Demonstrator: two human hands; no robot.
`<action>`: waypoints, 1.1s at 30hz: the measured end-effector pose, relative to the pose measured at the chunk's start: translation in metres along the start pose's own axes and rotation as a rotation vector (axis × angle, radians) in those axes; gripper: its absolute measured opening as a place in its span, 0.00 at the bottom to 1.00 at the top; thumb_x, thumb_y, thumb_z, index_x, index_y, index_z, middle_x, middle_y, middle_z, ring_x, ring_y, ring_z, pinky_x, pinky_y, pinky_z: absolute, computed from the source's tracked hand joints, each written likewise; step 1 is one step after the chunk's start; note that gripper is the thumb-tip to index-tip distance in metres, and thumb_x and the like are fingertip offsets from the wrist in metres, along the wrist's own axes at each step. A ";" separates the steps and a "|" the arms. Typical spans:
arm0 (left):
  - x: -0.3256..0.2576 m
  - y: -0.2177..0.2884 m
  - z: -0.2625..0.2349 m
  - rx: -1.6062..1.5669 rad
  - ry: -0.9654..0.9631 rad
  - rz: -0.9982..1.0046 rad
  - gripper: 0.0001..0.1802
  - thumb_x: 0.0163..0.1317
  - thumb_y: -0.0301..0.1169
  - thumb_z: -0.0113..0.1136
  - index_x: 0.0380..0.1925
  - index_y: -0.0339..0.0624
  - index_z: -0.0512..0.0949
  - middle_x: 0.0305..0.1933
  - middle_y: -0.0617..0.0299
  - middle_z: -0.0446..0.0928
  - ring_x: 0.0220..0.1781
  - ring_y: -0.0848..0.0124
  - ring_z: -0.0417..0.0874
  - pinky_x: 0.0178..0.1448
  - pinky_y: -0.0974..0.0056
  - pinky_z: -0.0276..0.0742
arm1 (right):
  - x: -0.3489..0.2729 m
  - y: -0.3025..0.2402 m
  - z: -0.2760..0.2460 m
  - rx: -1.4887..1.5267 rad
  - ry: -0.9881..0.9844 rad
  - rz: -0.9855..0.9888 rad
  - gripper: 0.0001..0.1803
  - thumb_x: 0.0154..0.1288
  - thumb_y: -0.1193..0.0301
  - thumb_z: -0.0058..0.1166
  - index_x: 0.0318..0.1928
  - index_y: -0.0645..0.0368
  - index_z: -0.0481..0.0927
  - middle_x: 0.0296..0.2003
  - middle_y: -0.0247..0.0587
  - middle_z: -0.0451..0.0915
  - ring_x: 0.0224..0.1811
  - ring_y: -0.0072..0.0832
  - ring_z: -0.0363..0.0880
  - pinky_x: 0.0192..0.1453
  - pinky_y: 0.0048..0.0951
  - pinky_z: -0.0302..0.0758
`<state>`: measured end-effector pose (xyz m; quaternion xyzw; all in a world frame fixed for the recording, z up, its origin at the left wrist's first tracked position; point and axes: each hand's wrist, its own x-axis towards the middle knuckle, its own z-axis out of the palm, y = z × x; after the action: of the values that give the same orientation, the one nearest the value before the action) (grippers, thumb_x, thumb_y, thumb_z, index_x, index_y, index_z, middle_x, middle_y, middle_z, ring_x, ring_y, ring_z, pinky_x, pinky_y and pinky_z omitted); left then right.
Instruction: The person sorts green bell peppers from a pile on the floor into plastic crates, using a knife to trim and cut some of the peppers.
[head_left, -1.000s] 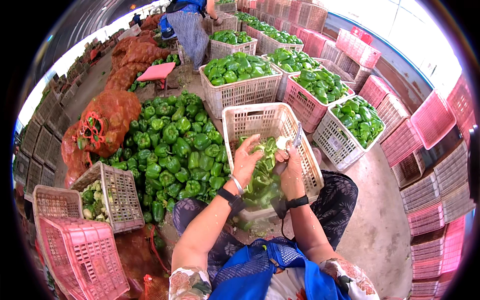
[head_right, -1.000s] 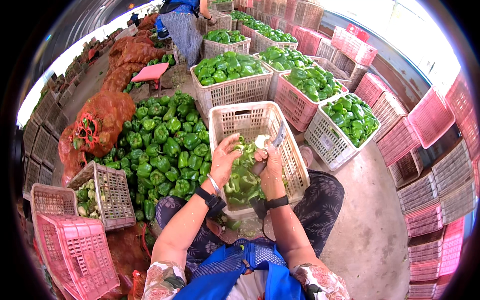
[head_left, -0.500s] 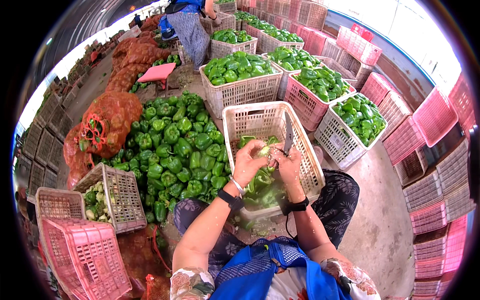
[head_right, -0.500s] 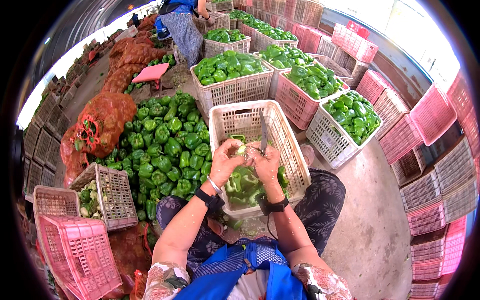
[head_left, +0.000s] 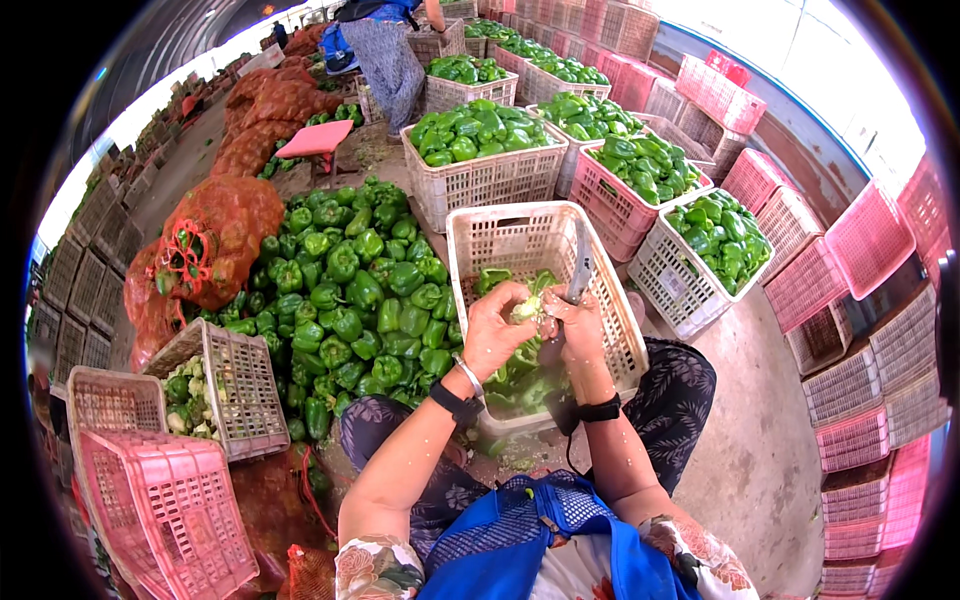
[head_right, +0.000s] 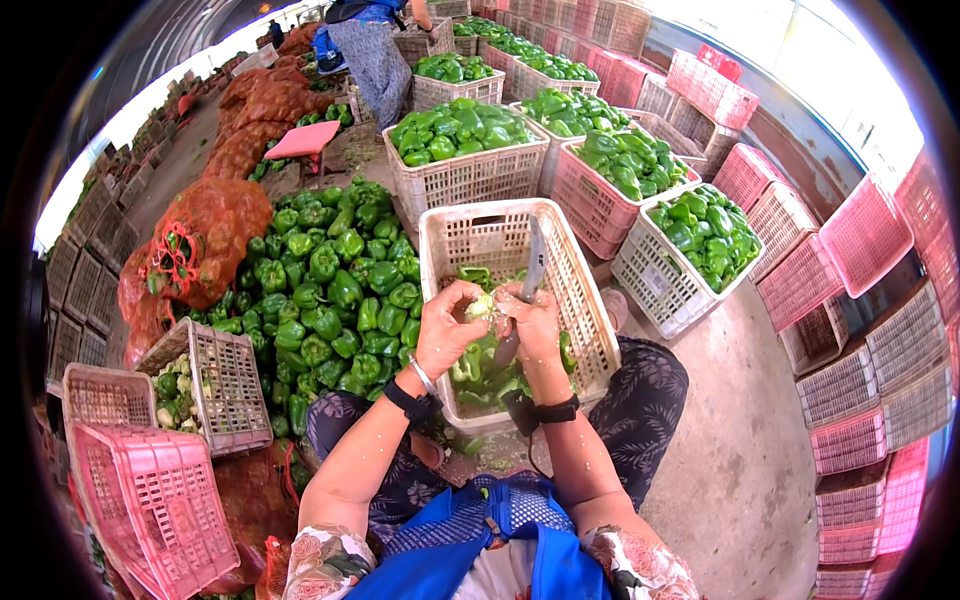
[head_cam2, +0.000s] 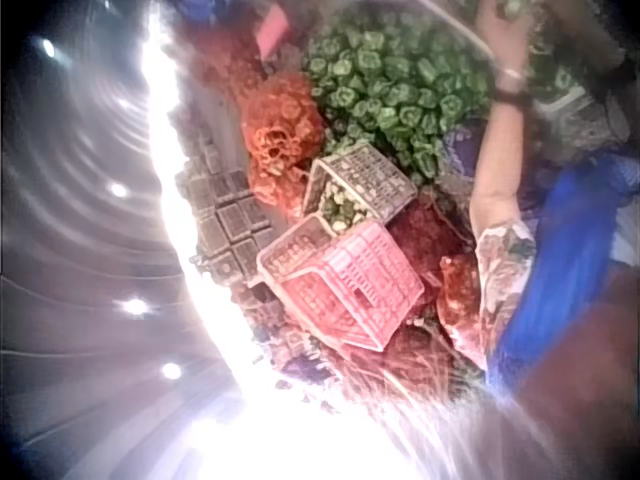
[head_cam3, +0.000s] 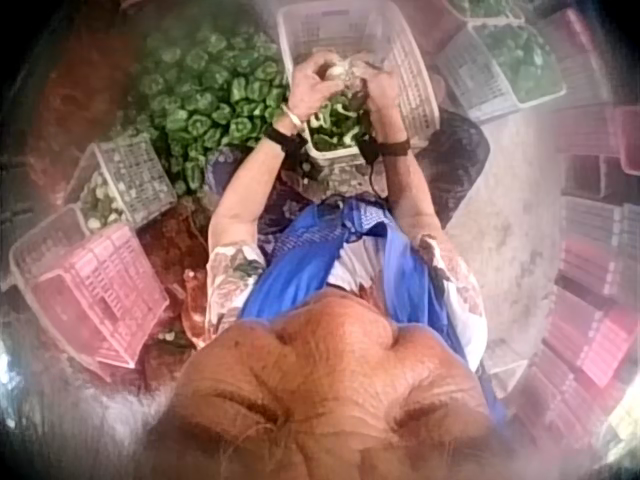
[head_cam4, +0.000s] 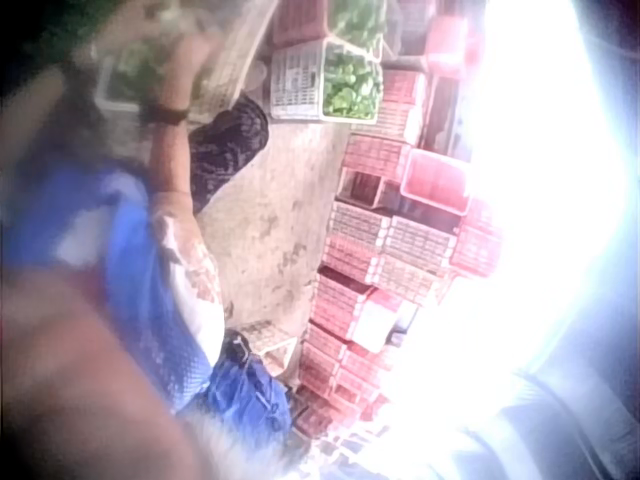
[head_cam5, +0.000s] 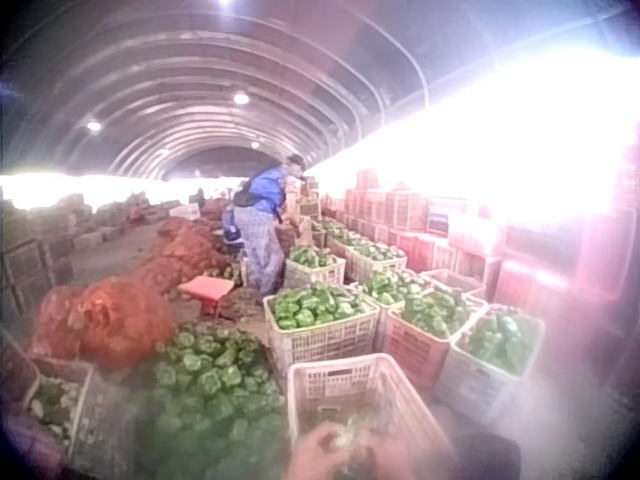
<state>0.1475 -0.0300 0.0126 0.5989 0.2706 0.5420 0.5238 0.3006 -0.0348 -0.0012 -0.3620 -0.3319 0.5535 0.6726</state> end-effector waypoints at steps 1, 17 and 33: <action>-0.001 0.003 0.000 0.000 -0.020 -0.018 0.16 0.50 0.17 0.63 0.41 0.37 0.76 0.42 0.70 0.75 0.45 0.80 0.75 0.52 0.71 0.74 | -0.001 0.000 -0.001 0.019 0.003 0.016 0.06 0.58 0.78 0.65 0.36 0.66 0.82 0.20 0.36 0.79 0.13 0.22 0.72 0.17 0.24 0.69; 0.004 0.029 -0.050 -0.399 0.321 -0.007 0.09 0.61 0.19 0.60 0.41 0.36 0.74 0.32 0.61 0.77 0.28 0.73 0.78 0.31 0.67 0.79 | 0.020 0.010 -0.049 -1.186 0.175 -0.115 0.17 0.59 0.65 0.65 0.46 0.61 0.86 0.28 0.39 0.84 0.29 0.28 0.80 0.34 0.33 0.75; -0.098 0.146 -0.292 0.516 0.846 0.151 0.23 0.55 0.21 0.53 0.53 0.40 0.79 0.49 0.54 0.82 0.54 0.59 0.80 0.57 0.55 0.73 | 0.027 0.051 -0.065 -1.148 -0.053 -0.236 0.13 0.60 0.73 0.59 0.44 0.67 0.86 0.22 0.42 0.80 0.19 0.25 0.75 0.24 0.31 0.69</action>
<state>-0.1863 -0.0644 0.0712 0.4548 0.5404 0.6891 0.1623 0.3344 -0.0099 -0.0776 -0.6153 -0.6332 0.2154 0.4173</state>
